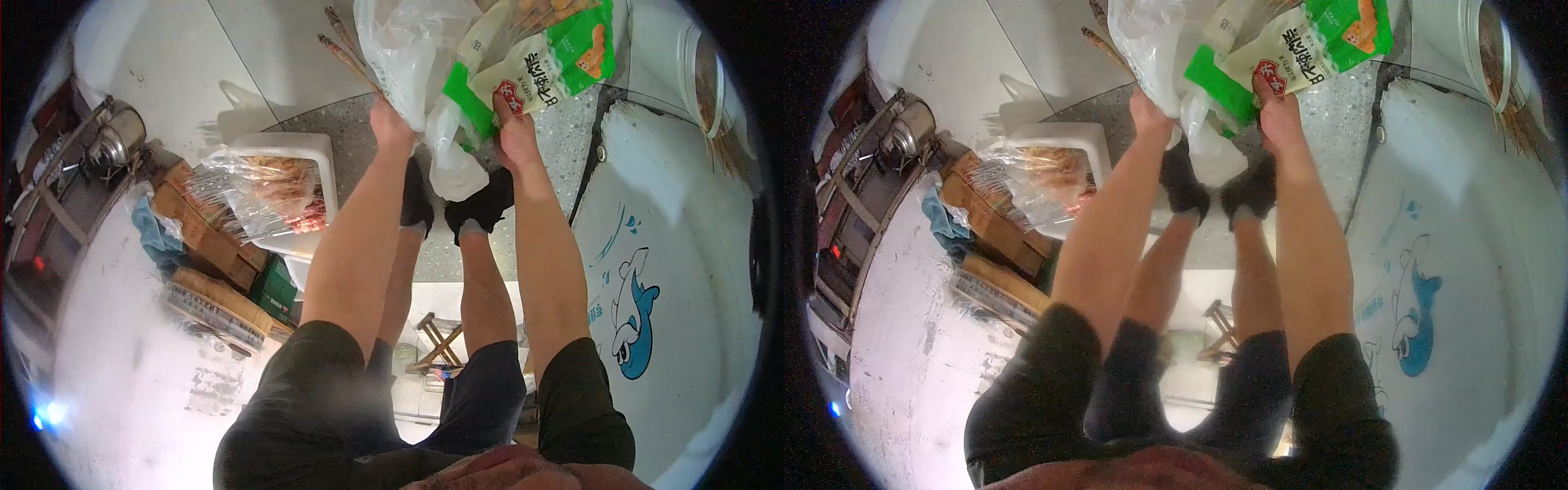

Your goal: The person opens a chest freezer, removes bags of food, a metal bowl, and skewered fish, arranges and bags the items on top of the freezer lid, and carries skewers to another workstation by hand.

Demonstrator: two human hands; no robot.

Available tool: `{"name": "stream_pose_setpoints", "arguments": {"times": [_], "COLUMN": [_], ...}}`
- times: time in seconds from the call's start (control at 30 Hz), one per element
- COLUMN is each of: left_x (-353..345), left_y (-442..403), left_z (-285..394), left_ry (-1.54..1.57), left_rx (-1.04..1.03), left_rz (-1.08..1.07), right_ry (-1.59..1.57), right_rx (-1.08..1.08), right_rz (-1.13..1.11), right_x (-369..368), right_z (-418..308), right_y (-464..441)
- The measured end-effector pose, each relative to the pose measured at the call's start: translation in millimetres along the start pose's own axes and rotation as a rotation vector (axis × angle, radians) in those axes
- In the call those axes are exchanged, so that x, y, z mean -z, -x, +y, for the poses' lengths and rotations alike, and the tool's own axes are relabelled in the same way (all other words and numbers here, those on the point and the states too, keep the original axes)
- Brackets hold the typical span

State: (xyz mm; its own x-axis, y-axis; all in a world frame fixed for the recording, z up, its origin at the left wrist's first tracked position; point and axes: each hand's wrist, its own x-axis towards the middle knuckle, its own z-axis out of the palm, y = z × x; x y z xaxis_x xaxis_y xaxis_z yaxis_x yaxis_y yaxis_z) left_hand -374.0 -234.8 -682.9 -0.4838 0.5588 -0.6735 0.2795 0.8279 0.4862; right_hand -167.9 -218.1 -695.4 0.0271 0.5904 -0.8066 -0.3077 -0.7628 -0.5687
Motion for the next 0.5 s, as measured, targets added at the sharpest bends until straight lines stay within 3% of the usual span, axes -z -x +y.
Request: {"name": "stream_pose_setpoints", "arguments": {"times": [0.2, 0.27, 0.5], "left_x": [10, 16, 28], "left_y": [36, 44, 67], "left_z": [38, 48, 89], "left_ry": [-0.177, -0.177, 0.016], "left_rx": [-0.252, -0.203, -0.104], "left_rz": [0.096, 0.086, 0.105], "right_ry": [0.143, 0.300, 0.246], "right_rx": [0.160, 0.145, 0.162], "right_rz": [0.093, 0.141, 0.128], "right_x": [-10, -14, -28], "right_z": [-25, -44, -75], "right_y": [10, 18, 35]}}
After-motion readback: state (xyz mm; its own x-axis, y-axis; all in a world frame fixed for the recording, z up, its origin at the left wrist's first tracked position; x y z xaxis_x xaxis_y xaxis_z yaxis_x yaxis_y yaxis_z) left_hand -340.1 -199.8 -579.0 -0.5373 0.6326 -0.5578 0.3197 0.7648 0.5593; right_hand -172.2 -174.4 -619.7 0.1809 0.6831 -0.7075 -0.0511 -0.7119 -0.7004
